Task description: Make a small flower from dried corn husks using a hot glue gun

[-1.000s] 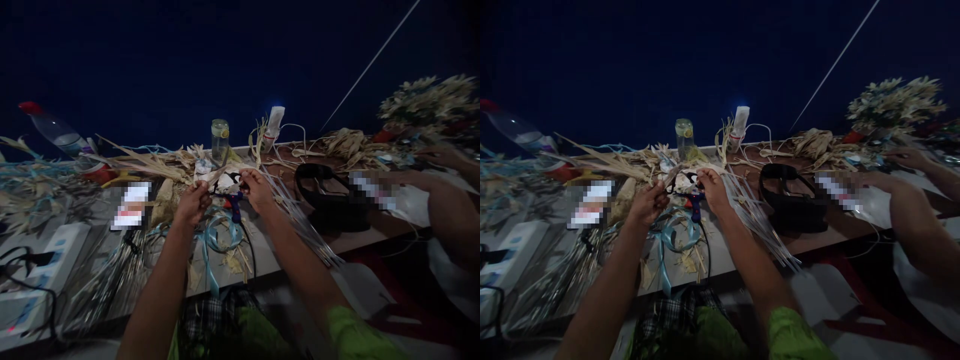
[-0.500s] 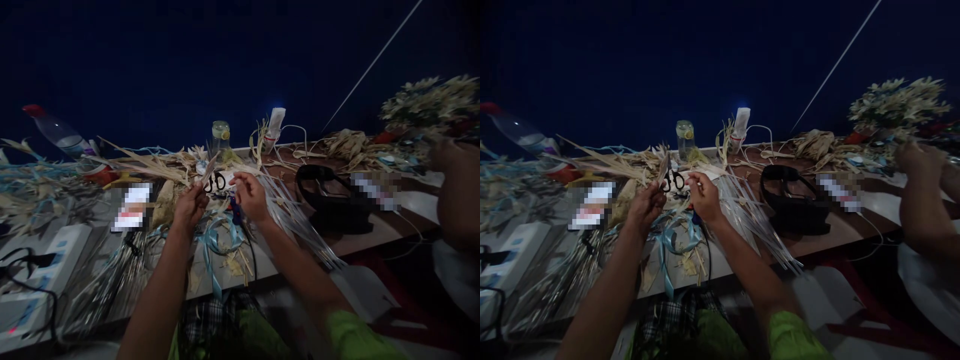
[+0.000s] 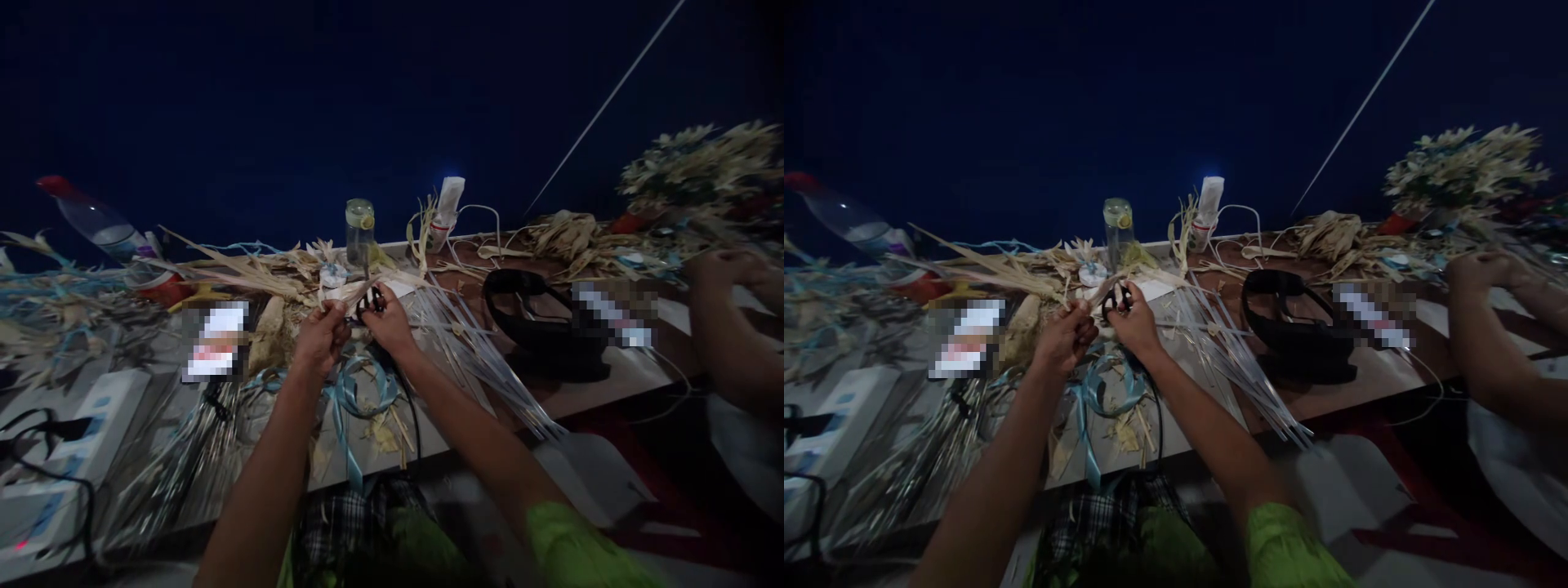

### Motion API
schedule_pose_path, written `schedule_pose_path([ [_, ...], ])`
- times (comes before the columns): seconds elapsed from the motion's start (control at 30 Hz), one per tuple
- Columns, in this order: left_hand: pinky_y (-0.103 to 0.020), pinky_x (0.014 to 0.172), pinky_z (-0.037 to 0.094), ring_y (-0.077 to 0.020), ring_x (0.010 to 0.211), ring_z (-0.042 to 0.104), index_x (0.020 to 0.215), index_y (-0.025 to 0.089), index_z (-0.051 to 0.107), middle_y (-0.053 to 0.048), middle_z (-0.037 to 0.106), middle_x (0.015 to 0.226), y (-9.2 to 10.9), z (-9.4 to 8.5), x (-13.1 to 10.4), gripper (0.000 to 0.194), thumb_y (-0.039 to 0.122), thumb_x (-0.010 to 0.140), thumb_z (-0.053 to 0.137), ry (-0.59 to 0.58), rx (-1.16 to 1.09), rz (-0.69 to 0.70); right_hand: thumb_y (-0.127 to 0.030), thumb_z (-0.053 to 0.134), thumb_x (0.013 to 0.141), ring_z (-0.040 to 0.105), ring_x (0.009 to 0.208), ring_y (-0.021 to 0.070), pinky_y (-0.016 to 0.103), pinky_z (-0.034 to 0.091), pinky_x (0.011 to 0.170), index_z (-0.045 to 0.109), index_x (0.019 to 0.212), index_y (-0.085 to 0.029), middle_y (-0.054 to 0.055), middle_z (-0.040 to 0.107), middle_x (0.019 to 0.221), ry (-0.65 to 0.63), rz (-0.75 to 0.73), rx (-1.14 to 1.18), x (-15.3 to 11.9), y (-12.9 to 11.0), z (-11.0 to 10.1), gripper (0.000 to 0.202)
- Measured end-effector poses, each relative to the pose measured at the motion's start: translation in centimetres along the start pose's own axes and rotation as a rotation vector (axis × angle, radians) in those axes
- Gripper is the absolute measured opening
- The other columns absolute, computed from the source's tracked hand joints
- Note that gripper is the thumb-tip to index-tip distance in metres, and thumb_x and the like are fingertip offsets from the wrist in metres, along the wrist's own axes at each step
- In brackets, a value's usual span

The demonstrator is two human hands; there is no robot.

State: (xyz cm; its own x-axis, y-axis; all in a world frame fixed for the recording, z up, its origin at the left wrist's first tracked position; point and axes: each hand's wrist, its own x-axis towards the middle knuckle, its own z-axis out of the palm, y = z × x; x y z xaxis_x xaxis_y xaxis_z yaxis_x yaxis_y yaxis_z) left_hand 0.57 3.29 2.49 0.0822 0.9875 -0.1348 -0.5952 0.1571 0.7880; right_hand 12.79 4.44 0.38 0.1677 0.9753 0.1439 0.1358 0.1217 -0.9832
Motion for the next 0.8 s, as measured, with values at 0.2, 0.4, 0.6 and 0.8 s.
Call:
schedule_pose_path([
  [0.2, -0.014, 0.033, 0.021, 0.0005, 0.033, 0.027, 0.070, 0.016, 0.044, 0.007, 0.046, 0.052, 0.0, -0.4, 0.3, 0.027, 0.025, 0.063, 0.068, 0.097, 0.034, 0.107, -0.039, 0.052, 0.070, 0.041, 0.041, 0.0066, 0.018, 0.032, 0.039, 0.052, 0.095, -0.017, -0.005, 0.052, 0.055, -0.143, 0.128, 0.203, -0.9, -1.8, -2.5, 0.034],
  [0.4, -0.014, 0.033, 0.021, 0.0007, 0.032, 0.027, 0.071, 0.016, 0.043, 0.006, 0.049, 0.053, -0.1, -0.9, 0.9, 0.027, 0.025, 0.063, 0.068, 0.160, -0.004, 0.169, -0.035, 0.062, 0.063, 0.046, 0.044, 0.0070, 0.018, 0.036, 0.043, 0.047, 0.093, -0.019, -0.007, 0.052, 0.053, -0.215, 0.120, 0.217, -1.9, -1.3, -1.9, 0.037],
  [0.6, -0.014, 0.033, 0.021, 0.0000, 0.032, 0.028, 0.072, 0.017, 0.043, 0.007, 0.047, 0.051, 0.0, -0.7, 0.8, 0.027, 0.022, 0.061, 0.067, 0.217, 0.000, 0.200, -0.029, 0.059, 0.065, 0.047, 0.054, 0.0063, 0.019, 0.038, 0.051, 0.051, 0.106, -0.016, -0.001, 0.057, 0.074, -0.352, -0.004, 0.029, -2.5, -0.6, -1.1, 0.044],
  [0.8, -0.015, 0.033, 0.022, -0.0003, 0.033, 0.030, 0.072, 0.018, 0.042, 0.007, 0.046, 0.052, -0.2, -0.6, 0.7, 0.026, 0.024, 0.063, 0.066, 0.203, 0.048, 0.211, -0.031, 0.057, 0.068, 0.043, 0.054, 0.0078, 0.020, 0.036, 0.053, 0.055, 0.104, -0.017, -0.002, 0.054, 0.068, -0.423, -0.123, -0.237, -3.1, -0.6, -0.9, 0.038],
])
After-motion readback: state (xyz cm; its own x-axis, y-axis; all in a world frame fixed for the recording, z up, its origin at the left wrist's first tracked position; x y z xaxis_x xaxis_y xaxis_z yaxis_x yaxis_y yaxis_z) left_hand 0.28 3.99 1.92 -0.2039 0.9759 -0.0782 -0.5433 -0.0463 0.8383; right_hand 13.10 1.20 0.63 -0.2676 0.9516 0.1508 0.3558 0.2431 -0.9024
